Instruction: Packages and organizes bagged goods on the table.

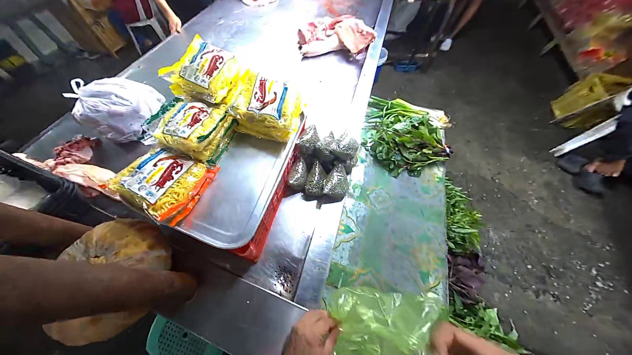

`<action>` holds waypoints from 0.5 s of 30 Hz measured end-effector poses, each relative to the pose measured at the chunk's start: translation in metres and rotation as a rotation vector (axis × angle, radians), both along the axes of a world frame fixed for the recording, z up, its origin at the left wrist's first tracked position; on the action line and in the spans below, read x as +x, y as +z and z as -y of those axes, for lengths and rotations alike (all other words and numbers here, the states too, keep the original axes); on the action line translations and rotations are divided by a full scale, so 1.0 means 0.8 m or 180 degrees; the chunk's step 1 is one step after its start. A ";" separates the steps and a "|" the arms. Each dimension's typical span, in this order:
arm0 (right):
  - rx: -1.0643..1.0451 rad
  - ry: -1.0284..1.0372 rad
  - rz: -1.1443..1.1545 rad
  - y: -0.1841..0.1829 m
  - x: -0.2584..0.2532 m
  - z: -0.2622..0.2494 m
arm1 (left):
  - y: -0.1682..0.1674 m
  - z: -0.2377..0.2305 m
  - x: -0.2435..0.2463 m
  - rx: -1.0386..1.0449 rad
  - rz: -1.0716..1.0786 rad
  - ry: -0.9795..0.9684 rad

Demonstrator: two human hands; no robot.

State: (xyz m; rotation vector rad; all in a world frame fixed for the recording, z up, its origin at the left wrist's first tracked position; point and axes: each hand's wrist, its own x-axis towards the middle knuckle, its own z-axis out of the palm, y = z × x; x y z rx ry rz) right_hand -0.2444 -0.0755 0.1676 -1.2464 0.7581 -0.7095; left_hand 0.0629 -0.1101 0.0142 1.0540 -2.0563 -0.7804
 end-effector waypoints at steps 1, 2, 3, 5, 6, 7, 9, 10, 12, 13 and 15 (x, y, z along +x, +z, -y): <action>-0.0278 -0.0224 -0.0173 0.018 0.015 0.033 | -0.014 0.008 0.007 -0.0237 0.0151 -0.0224; -0.0447 -0.0614 -0.0419 0.030 0.037 0.071 | -0.025 0.013 0.010 -0.0395 0.0306 -0.0465; -0.0495 -0.1113 -0.0740 0.037 0.065 0.113 | -0.030 0.016 0.009 -0.0470 0.0477 -0.0644; -0.0406 -0.1903 -0.1526 0.037 0.122 0.205 | -0.031 0.012 0.009 -0.0422 0.0711 -0.0805; -0.0347 -0.2174 -0.1921 0.028 0.145 0.249 | -0.028 0.010 0.010 -0.0335 0.0728 -0.0828; -0.0367 -0.2437 -0.2261 0.012 0.166 0.288 | -0.025 0.009 0.010 -0.0283 0.0705 -0.0822; -0.0700 -0.2905 -0.2748 -0.027 0.196 0.352 | -0.022 0.014 0.010 -0.0257 0.0675 -0.0836; -0.0828 -0.2956 -0.2952 -0.045 0.208 0.375 | -0.021 0.016 0.010 -0.0206 0.0730 -0.0884; -0.0765 -0.2665 -0.3295 -0.071 0.227 0.401 | -0.017 0.017 0.011 -0.0059 0.0898 -0.1032; -0.0735 -0.2504 -0.3407 -0.080 0.234 0.408 | -0.018 0.017 0.011 -0.0083 0.0890 -0.1043; -0.0740 -0.2422 -0.3433 -0.095 0.244 0.409 | -0.022 0.016 0.012 -0.0261 0.0808 -0.0964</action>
